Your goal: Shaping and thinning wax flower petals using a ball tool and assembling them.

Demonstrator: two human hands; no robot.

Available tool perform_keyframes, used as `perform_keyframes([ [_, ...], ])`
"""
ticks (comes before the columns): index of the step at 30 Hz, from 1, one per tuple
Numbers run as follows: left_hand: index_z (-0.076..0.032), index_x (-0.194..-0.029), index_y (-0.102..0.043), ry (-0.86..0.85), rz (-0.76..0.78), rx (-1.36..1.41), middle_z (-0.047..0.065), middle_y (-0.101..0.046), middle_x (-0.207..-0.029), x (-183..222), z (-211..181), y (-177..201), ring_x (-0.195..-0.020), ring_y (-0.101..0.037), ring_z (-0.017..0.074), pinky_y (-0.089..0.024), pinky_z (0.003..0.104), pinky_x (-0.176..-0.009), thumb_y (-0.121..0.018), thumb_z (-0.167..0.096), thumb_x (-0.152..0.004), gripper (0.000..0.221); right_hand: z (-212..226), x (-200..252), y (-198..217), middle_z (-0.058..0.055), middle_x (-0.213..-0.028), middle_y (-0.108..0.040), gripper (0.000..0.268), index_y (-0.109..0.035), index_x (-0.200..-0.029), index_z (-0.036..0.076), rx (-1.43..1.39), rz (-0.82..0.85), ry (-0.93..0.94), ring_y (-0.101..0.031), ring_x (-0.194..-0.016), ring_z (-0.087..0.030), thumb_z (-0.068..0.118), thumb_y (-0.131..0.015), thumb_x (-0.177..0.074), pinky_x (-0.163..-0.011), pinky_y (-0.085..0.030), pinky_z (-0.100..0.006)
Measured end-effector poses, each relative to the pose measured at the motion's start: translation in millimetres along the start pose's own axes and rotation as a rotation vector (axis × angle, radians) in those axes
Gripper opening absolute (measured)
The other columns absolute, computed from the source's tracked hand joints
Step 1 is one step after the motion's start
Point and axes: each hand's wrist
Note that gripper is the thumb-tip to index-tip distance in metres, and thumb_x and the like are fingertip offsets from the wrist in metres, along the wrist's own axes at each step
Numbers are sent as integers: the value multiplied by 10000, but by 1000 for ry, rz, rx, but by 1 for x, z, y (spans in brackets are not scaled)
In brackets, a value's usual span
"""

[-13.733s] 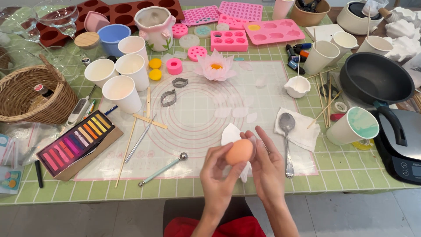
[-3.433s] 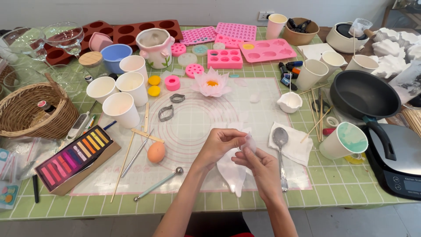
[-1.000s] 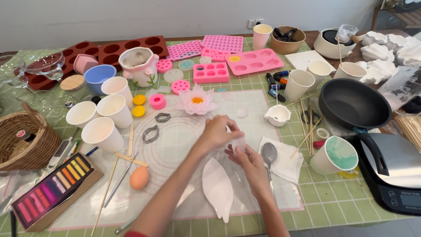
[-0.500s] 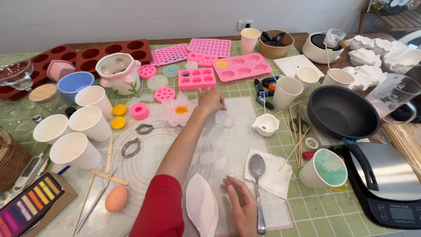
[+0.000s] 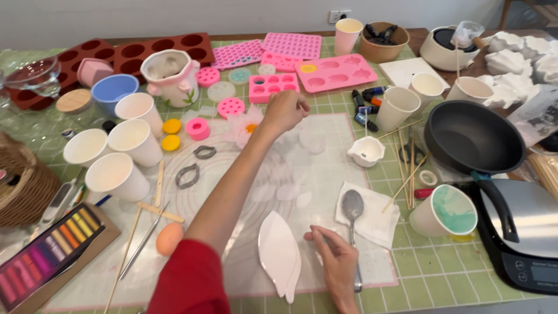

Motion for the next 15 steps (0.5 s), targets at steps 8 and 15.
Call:
perform_keyframes([
  [8, -57, -926, -780, 99, 156, 99, 113, -766, -854, 164, -14, 65, -841, -749, 248, -562, 379, -747, -691, -14, -801, 159, 54, 40, -1, -126, -1206, -728, 590, -650, -1283, 53, 489, 214, 336, -693, -1124, -234, 204, -867, -756, -957, -542, -344],
  [15, -82, -1086, -738, 30, -52, -173, 134, -634, -1170, 197, 43, 16, -1194, -556, 331, -436, 519, -935, -682, 35, -709, 399, 51, 67, -6, -151, -1505, -494, 848, -540, -1420, 110, 656, 400, 525, -449, -1371, -352, 284, -912, -678, -1109, -379, -450],
])
Point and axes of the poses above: each hand's wrist, its own x-axis away from the middle knuckle, its own y-axis out of the back of the hand, z = x × y
